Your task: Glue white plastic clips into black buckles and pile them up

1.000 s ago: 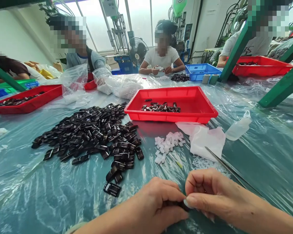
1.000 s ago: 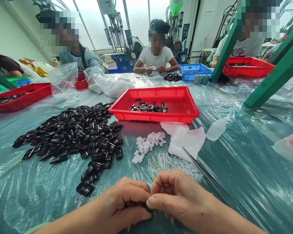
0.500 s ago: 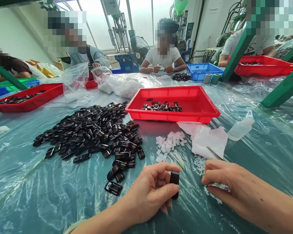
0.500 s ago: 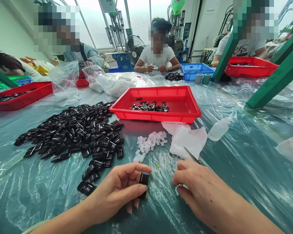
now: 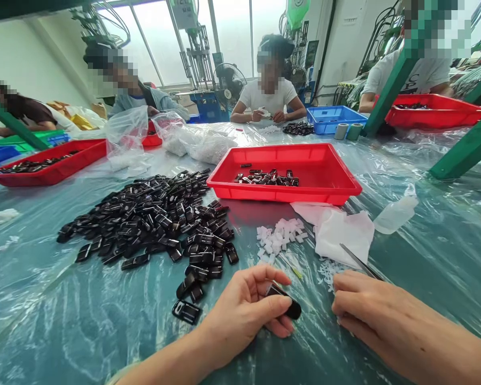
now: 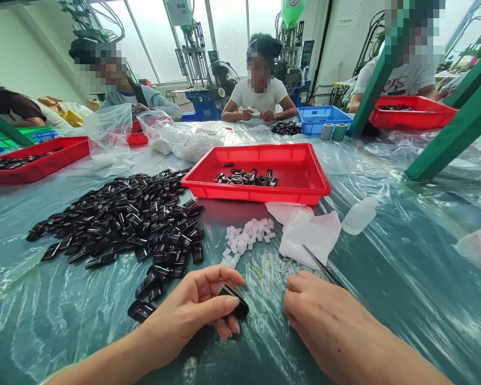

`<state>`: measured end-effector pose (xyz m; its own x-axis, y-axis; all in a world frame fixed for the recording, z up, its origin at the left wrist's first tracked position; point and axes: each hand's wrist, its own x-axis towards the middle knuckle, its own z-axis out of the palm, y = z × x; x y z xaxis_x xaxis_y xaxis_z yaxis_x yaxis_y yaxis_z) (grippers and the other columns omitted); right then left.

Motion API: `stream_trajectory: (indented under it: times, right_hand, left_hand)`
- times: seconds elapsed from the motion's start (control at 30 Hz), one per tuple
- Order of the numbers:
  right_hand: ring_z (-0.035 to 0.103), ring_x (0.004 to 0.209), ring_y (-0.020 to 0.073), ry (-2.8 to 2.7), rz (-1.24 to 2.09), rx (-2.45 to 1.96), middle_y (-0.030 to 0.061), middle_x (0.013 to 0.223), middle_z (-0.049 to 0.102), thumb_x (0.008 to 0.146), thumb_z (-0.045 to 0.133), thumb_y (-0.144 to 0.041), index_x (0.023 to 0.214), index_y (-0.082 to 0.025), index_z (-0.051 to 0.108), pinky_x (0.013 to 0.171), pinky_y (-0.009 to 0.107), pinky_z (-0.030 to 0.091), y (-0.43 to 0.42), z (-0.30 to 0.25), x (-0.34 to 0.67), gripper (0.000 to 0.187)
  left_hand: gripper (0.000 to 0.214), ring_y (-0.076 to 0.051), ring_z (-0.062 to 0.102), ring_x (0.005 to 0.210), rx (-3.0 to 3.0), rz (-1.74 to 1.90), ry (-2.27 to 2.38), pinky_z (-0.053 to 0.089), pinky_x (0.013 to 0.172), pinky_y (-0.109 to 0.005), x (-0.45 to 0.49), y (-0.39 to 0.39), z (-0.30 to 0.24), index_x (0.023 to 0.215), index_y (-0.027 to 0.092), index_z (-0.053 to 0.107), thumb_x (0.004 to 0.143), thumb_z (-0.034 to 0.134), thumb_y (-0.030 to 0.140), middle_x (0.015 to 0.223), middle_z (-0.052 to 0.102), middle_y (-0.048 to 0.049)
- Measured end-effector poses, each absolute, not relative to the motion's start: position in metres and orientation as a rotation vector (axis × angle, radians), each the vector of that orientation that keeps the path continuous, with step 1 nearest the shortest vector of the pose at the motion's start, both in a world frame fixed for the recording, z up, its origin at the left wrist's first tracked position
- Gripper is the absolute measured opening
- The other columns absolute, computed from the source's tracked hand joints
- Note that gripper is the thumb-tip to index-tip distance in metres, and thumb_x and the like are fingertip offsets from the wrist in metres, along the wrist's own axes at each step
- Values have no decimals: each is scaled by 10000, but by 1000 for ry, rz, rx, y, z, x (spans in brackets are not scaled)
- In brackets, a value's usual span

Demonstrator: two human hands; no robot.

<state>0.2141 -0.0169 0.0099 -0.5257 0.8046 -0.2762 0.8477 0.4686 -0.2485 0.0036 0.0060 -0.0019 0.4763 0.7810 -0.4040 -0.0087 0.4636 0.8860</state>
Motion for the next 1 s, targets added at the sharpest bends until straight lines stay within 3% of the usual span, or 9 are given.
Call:
stream_trajectory:
  times: [0.33, 0.63, 1.0]
  right_hand:
    - [529, 700, 164, 2745, -625, 1549, 27, 782, 515, 912, 328, -192, 727, -191, 461, 615, 309, 430, -18, -3, 218, 228]
    - [551, 745, 206, 2589, -635, 1500, 76, 839, 545, 805, 402, -28, 709, -174, 537, 626, 340, 467, -16, 9, 206, 221]
    - [547, 716, 184, 2565, -643, 1606, 65, 813, 534, 853, 327, -27, 699, -170, 506, 637, 332, 466, -16, 4, 206, 276]
  left_hand:
    - [284, -149, 656, 622, 835, 574, 936, 518, 581, -188, 3, 3, -4, 881, 92, 594, 697, 703, 278, 646, 651, -67]
    - [300, -155, 666, 635, 832, 610, 944, 504, 549, -160, 4, 3, -3, 823, 109, 575, 625, 767, 226, 644, 646, -42]
    - [258, -116, 583, 584, 924, 608, 976, 445, 525, -184, 4, 1, -3, 770, 119, 587, 587, 755, 188, 641, 606, -14]
